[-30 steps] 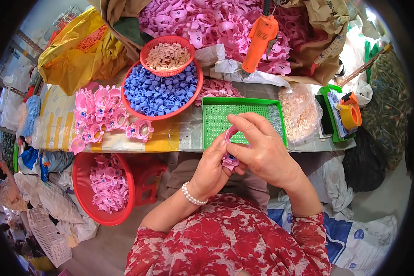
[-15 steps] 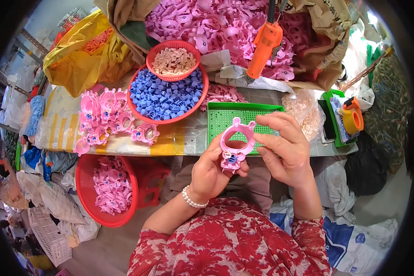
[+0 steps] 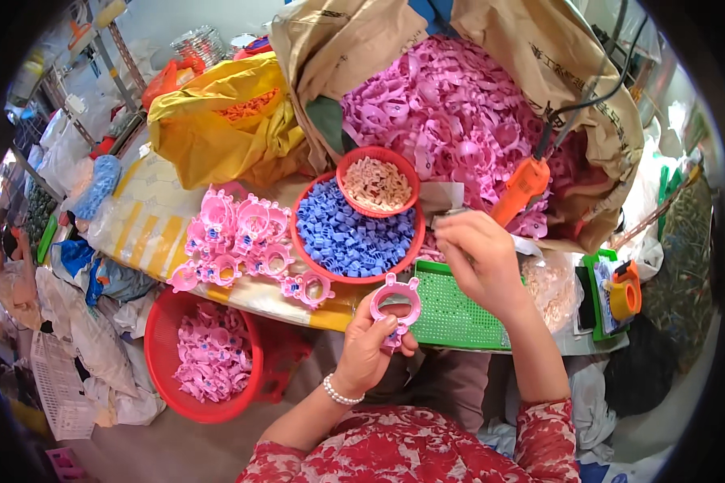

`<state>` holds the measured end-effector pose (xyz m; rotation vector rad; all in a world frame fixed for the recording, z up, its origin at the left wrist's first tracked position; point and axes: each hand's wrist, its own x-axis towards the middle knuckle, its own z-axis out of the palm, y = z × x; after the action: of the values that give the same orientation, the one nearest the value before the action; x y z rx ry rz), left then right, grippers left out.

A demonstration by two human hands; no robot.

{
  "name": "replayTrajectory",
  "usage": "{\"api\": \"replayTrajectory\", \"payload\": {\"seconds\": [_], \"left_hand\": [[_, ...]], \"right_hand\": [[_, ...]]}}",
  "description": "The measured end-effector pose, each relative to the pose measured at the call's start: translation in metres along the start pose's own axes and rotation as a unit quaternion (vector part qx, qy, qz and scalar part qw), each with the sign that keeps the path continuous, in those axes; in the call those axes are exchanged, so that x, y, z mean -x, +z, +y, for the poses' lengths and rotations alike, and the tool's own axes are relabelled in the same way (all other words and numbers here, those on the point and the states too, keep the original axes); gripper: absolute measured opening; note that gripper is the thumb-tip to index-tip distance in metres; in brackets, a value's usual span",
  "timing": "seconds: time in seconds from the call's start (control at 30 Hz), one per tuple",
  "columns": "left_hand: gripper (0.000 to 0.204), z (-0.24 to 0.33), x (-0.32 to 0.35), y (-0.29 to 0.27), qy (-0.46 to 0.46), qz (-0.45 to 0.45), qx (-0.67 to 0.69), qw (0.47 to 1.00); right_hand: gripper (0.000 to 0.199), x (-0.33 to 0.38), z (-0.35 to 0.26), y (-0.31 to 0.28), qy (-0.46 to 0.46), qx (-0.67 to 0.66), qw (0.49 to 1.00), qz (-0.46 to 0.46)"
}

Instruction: The recorder is assembling small pink plastic toy components by applying glue and attaching various parts at a workbench.

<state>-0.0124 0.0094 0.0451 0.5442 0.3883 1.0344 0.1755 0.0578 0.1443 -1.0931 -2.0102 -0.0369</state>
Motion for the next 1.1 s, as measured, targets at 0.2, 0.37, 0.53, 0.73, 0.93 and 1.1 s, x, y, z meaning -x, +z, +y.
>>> {"api": "replayTrajectory", "payload": {"seconds": [0.2,0.37,0.53,0.73,0.93,1.1], "left_hand": [[0.039,0.015,-0.007,-0.007,0.035,-0.002,0.006,0.999],[0.043,0.019,-0.006,-0.013,0.042,0.013,0.0,0.999],[0.044,0.022,-0.01,-0.018,0.047,0.006,-0.001,0.999],[0.043,0.022,-0.009,-0.018,0.059,-0.023,0.034,0.997],[0.045,0.015,-0.014,-0.019,0.048,-0.022,0.073,0.996],[0.047,0.015,-0.017,-0.005,0.068,-0.008,0.074,0.995]], "right_hand": [[0.01,-0.054,0.061,0.061,0.061,0.036,0.994,-0.078],[0.012,-0.08,0.089,0.107,0.057,0.141,0.973,-0.176],[0.013,-0.089,0.1,0.121,0.095,0.178,0.953,-0.227],[0.019,-0.086,0.088,0.087,0.12,0.018,0.986,-0.11],[0.011,-0.052,0.05,0.041,0.333,-0.404,0.831,-0.189],[0.011,-0.008,0.021,0.019,0.324,-0.458,0.798,-0.22]]}}
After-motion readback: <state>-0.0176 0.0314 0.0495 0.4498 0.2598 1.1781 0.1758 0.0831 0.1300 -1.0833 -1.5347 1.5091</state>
